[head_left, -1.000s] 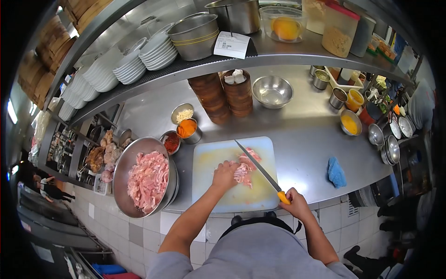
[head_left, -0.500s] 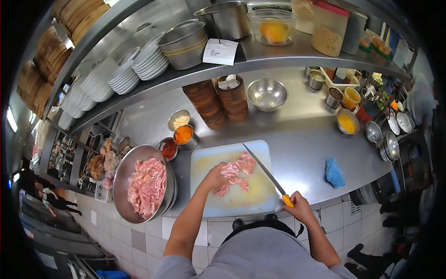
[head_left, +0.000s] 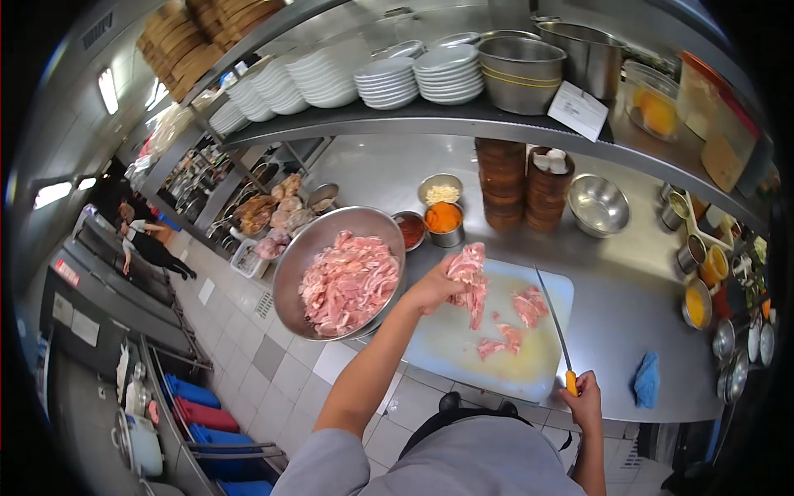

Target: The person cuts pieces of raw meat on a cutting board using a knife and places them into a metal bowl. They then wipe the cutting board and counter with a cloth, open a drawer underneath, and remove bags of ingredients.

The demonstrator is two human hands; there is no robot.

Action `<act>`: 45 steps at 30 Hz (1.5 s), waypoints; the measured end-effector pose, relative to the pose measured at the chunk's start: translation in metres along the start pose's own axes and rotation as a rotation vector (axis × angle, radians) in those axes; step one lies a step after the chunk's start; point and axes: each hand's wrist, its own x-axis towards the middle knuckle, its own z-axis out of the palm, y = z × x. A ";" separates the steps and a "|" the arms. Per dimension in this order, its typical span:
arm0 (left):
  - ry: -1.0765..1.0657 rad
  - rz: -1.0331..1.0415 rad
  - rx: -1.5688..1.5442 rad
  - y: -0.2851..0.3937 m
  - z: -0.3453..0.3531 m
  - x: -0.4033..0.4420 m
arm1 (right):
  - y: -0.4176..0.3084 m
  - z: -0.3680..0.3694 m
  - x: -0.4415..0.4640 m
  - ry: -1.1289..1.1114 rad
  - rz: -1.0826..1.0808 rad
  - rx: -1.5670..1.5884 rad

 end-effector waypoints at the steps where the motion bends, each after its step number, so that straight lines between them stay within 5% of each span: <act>1: -0.007 0.059 -0.023 0.011 -0.005 -0.004 | -0.003 0.000 0.003 -0.007 -0.003 0.014; 11: 0.162 0.171 0.156 0.165 -0.091 -0.115 | -0.009 0.012 0.017 -0.072 -0.012 0.071; 14: 0.288 0.026 0.470 0.157 -0.136 -0.141 | -0.007 0.014 0.013 -0.064 -0.002 0.079; 16: 0.219 -0.201 1.057 0.123 -0.171 -0.147 | -0.005 0.014 0.012 -0.060 -0.009 0.073; 19: 0.411 -0.226 1.019 0.089 -0.172 -0.153 | -0.005 0.012 0.011 -0.061 -0.011 0.047; 24: 0.414 -0.230 0.770 0.051 -0.149 -0.162 | -0.001 0.007 0.014 -0.065 0.007 -0.005; 26: 0.706 0.227 1.053 0.049 -0.117 -0.157 | -0.005 0.005 0.012 -0.047 0.004 0.029; 28: 0.829 0.434 1.033 0.054 -0.060 -0.148 | -0.016 0.001 0.008 -0.034 -0.025 0.014; 33: 0.204 0.418 1.002 -0.039 0.038 -0.112 | -0.042 -0.011 0.002 -0.072 0.051 -0.076; 37: 0.132 0.314 1.057 -0.156 0.061 -0.078 | -0.037 -0.023 0.011 -0.023 0.045 -0.108; 45: 0.222 0.382 1.217 -0.193 0.063 -0.046 | -0.042 -0.003 0.021 -0.238 -0.081 -0.412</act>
